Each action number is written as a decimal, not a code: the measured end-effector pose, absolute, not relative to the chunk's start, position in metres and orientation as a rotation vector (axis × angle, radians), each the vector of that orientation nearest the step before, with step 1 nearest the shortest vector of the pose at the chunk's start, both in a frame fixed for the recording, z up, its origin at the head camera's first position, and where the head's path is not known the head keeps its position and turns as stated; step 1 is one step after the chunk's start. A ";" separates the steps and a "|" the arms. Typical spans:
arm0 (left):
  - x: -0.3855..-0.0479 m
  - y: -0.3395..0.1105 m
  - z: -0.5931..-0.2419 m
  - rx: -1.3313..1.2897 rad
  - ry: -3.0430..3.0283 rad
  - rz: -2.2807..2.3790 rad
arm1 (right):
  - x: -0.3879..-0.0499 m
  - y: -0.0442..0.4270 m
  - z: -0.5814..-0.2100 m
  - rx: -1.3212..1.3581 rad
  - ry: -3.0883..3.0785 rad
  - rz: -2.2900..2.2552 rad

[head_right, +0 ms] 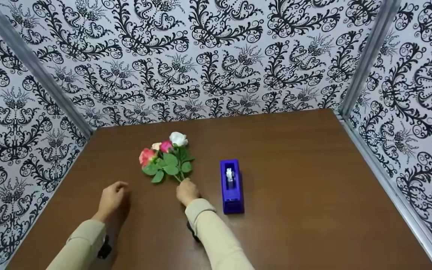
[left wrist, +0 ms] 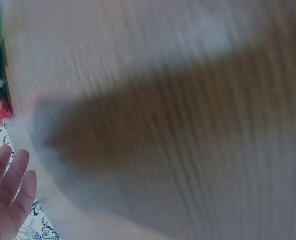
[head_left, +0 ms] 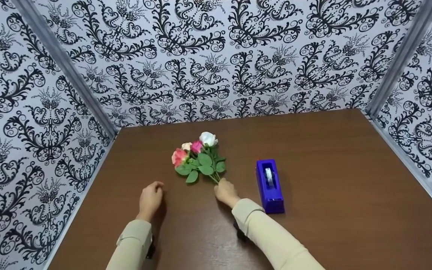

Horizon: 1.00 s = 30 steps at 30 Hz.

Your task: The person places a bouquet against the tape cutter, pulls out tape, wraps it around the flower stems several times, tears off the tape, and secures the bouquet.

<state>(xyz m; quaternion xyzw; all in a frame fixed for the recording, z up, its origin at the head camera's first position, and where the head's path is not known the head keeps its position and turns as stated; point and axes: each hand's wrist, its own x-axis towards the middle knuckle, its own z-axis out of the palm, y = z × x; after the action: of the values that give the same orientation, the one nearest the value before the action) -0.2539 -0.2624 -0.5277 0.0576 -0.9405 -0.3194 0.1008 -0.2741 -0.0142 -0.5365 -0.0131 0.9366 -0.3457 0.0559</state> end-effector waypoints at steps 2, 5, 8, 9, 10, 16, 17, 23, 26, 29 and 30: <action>-0.254 -0.264 -0.528 0.175 -2.771 -0.933 | -0.277 -0.013 -0.538 -0.031 2.826 -1.094; -0.253 -0.267 -0.528 0.185 -2.755 -0.916 | -0.289 -0.011 -0.556 -0.071 2.831 -1.151; -0.251 -0.268 -0.526 0.195 -2.758 -0.910 | -0.319 -0.009 -0.614 -0.194 2.887 -1.177; -0.251 -0.268 -0.526 0.192 -2.762 -0.910 | -0.328 -0.008 -0.630 -0.220 2.871 -1.193; -0.251 -0.268 -0.525 0.194 -2.766 -0.917 | -0.334 -0.006 -0.642 -0.266 2.885 -1.218; -0.247 -0.262 -0.519 0.113 -2.715 -0.909 | -0.296 -0.003 -0.568 -0.103 2.657 -1.357; -0.246 -0.259 -0.516 0.059 -2.688 -0.879 | -0.286 -0.002 -0.548 -0.070 2.617 -1.364; -0.244 -0.228 -0.490 -0.431 -2.409 -0.641 | -0.258 0.015 -0.501 -0.183 2.621 -1.394; -0.241 -0.206 -0.475 -0.613 -2.304 -0.572 | -0.249 0.028 -0.494 -0.307 2.661 -1.324; -0.235 -0.183 -0.460 -0.722 -2.267 -0.529 | -0.236 0.045 -0.494 -0.540 2.720 -1.229; -0.231 -0.176 -0.455 -0.752 -2.264 -0.513 | -0.231 0.051 -0.494 -0.619 2.718 -1.205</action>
<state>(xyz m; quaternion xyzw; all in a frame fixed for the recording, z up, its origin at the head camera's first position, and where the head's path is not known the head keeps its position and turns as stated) -0.2315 -0.1764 -0.4552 -0.2896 -0.8714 -0.1973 0.3434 -0.2312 0.0510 -0.4944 -0.2035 0.8937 -0.3963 0.0523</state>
